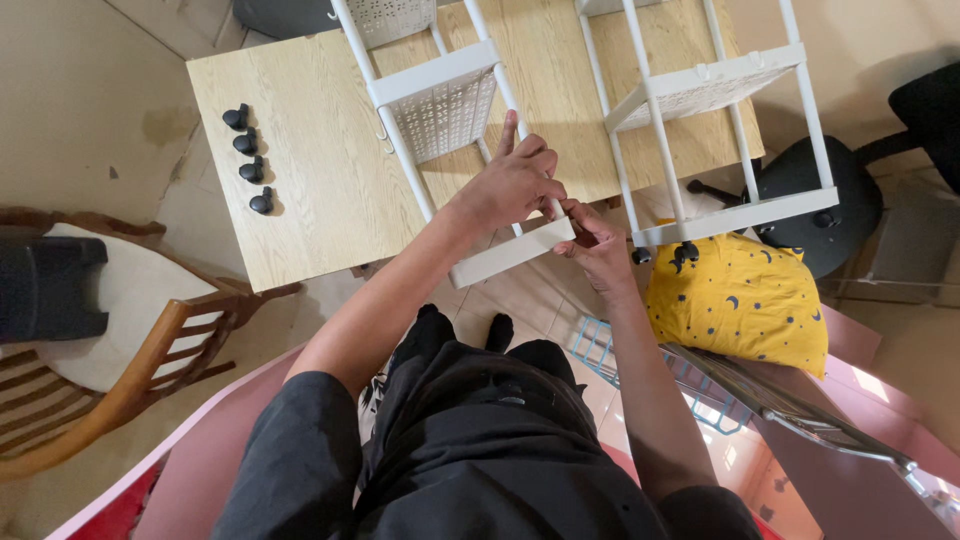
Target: The person assembles a white plastic three-tier rolling cart by stacking the frame sections and attaching black caster wheels to the base. The person handles the cart sections and wheels by hand on a wooden table.
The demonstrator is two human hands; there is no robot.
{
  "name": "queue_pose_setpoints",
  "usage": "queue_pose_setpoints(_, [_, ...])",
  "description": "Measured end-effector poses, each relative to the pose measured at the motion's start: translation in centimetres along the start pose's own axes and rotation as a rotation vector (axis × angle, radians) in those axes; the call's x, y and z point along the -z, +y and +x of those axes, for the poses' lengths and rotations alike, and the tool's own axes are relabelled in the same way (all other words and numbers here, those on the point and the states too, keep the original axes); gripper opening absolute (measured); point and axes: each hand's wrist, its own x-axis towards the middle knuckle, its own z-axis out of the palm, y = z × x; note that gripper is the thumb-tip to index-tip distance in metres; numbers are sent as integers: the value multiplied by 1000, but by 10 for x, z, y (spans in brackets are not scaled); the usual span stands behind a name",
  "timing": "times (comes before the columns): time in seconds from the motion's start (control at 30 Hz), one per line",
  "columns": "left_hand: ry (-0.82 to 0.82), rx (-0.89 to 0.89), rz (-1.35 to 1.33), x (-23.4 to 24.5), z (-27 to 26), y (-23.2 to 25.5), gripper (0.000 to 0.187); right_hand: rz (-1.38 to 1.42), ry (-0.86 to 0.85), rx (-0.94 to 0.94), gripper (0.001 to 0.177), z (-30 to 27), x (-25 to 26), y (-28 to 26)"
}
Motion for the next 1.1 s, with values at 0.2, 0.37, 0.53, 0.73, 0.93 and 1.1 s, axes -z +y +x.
queue_pose_setpoints(0.2, [26,-14,-26,2,-1,1,18,23,7,22,74,4,1,4])
queue_pose_setpoints(0.37, [27,4,2,0,1,3,20,-23,-21,54,63,1,8,6])
queue_pose_setpoints(0.53, [-43,80,42,10,7,11,19,-34,55,17,64,0,0,1])
queue_pose_setpoints(0.73, [68,159,-66,36,0,30,64,-541,167,-44,58,-13,-20,-30])
queue_pose_setpoints(0.93, [365,441,-74,58,-86,63,47,-922,197,328,49,-10,-49,-69])
queue_pose_setpoints(1.1, [595,557,-259,42,-146,83,58,-1067,132,398,36,-7,-89,-84])
